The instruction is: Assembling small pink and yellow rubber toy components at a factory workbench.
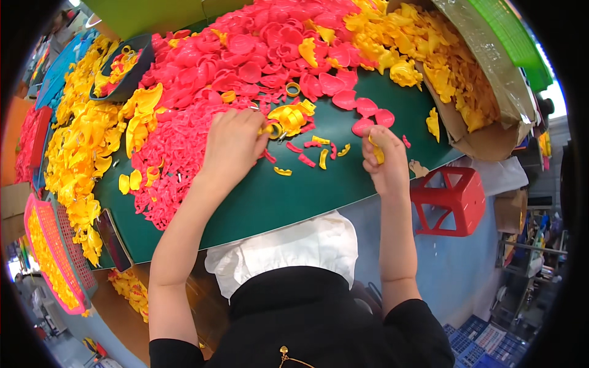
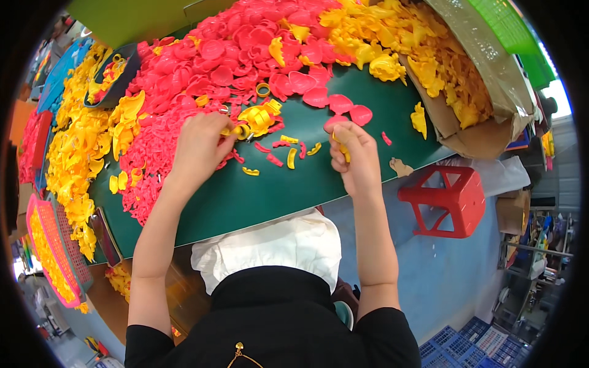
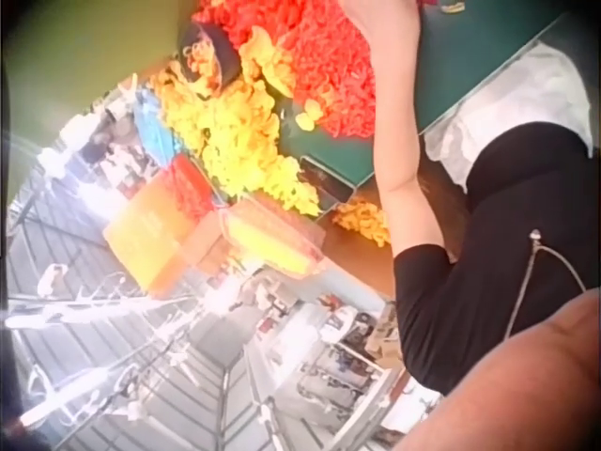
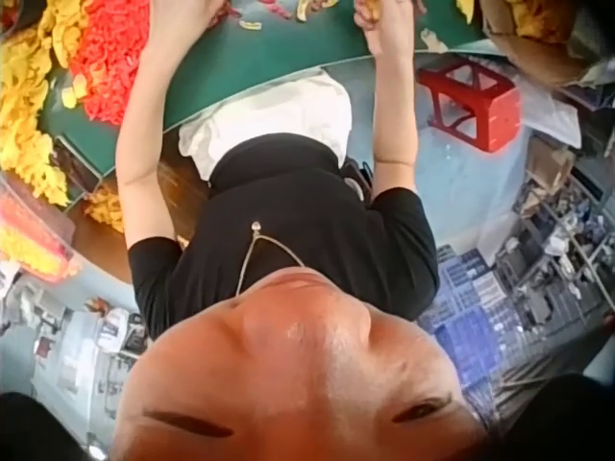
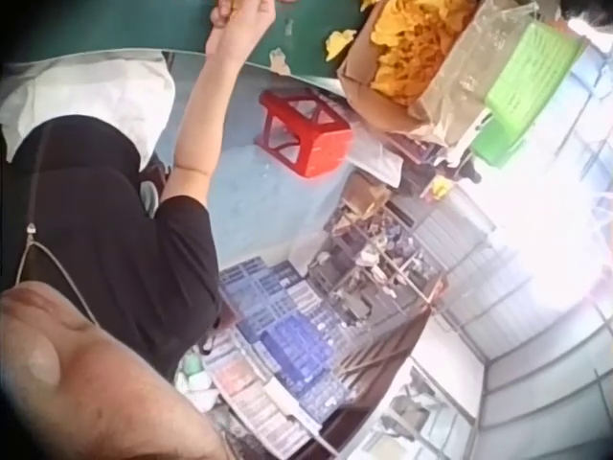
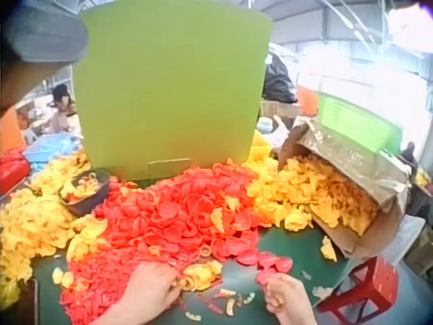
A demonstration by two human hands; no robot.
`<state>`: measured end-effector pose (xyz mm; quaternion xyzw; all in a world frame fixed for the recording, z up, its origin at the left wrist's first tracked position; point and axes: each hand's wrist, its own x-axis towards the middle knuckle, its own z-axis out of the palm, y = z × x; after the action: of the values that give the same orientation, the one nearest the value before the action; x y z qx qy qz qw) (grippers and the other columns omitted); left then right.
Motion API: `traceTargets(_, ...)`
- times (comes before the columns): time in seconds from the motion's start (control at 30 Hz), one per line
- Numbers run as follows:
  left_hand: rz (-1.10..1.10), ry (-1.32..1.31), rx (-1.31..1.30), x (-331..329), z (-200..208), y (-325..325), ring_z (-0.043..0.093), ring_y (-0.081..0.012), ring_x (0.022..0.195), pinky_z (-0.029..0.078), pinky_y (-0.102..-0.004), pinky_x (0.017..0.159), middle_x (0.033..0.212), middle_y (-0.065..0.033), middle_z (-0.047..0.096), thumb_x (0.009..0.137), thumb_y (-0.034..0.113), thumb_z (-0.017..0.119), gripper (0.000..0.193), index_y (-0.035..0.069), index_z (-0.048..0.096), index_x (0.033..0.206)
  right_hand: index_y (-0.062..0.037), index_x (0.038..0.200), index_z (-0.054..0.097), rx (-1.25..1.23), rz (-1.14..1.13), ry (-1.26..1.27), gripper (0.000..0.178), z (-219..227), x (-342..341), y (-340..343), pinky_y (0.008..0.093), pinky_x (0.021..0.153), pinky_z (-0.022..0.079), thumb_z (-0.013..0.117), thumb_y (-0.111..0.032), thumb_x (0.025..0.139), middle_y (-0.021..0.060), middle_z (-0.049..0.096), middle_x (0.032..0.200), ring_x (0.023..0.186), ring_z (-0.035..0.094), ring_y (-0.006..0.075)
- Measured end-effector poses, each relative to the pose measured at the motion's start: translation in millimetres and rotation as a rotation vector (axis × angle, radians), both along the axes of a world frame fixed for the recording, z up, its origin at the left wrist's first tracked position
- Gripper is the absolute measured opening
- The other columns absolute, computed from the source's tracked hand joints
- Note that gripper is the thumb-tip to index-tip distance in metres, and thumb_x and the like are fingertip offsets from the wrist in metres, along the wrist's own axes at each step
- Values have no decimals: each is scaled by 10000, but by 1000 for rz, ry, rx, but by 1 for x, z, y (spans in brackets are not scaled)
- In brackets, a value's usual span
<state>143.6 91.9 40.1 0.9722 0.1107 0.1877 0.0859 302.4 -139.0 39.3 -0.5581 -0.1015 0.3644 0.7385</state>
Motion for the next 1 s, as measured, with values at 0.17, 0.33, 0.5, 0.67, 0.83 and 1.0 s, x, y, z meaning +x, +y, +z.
traceTargets(0.17, 2, -83, -169, -3, 6, -2, 577, -290, 817, 436, -409, 715, 821, -101, 612, 791, 102, 695, 122, 44, 601, 842, -55, 972, 588, 86, -37, 214, 163, -7, -6, -25, 157, 383, 295, 527, -206, 971, 10, 537, 735, 507, 421, 25)
traceTargets(0.33, -11, -130, -283, -9, 21, -31, 567, -304, 810, 438, -408, 718, 828, -120, 590, 813, 92, 686, 142, 22, 570, 855, -30, 975, 633, 109, 83, 209, 135, -11, -13, -24, 204, 408, 322, 578, -149, 941, -4, 530, 718, 520, 440, 61)
traceTargets(0.5, -171, -54, -362, 0, 12, -61, 566, -309, 843, 448, -416, 741, 902, -138, 578, 820, 81, 669, 160, 5, 548, 892, -11, 872, 682, -464, -3, -1074, 140, -15, -17, -9, 282, 504, 319, 748, -26, 750, 20, 414, 610, 542, 364, 90)
traceTargets(0.67, -439, -97, -166, 20, 1, -85, 570, -284, 871, 504, -380, 777, 976, -128, 571, 797, 67, 623, 147, 6, 540, 901, -5, 845, 637, -471, 0, -1055, 105, -15, -11, -30, 272, 484, 311, 716, -16, 776, 27, 457, 687, 540, 396, 90)
traceTargets(0.83, -502, 56, 95, 13, -7, -93, 586, -219, 860, 545, -314, 714, 1008, -98, 596, 718, 55, 605, 197, 23, 552, 904, -71, 948, 548, 444, -4, 348, 56, -26, -16, -56, 213, 480, 411, 548, -90, 896, 71, 541, 972, 694, 516, 136)
traceTargets(1.0, -558, -79, 42, 20, -3, -93, 591, -231, 875, 540, -327, 717, 971, -91, 602, 718, 47, 615, 206, 19, 571, 917, -58, 1135, 585, 433, -72, 592, 250, -34, -34, -50, 320, 698, 560, 484, -198, 954, 127, 604, 1121, 948, 623, 216)
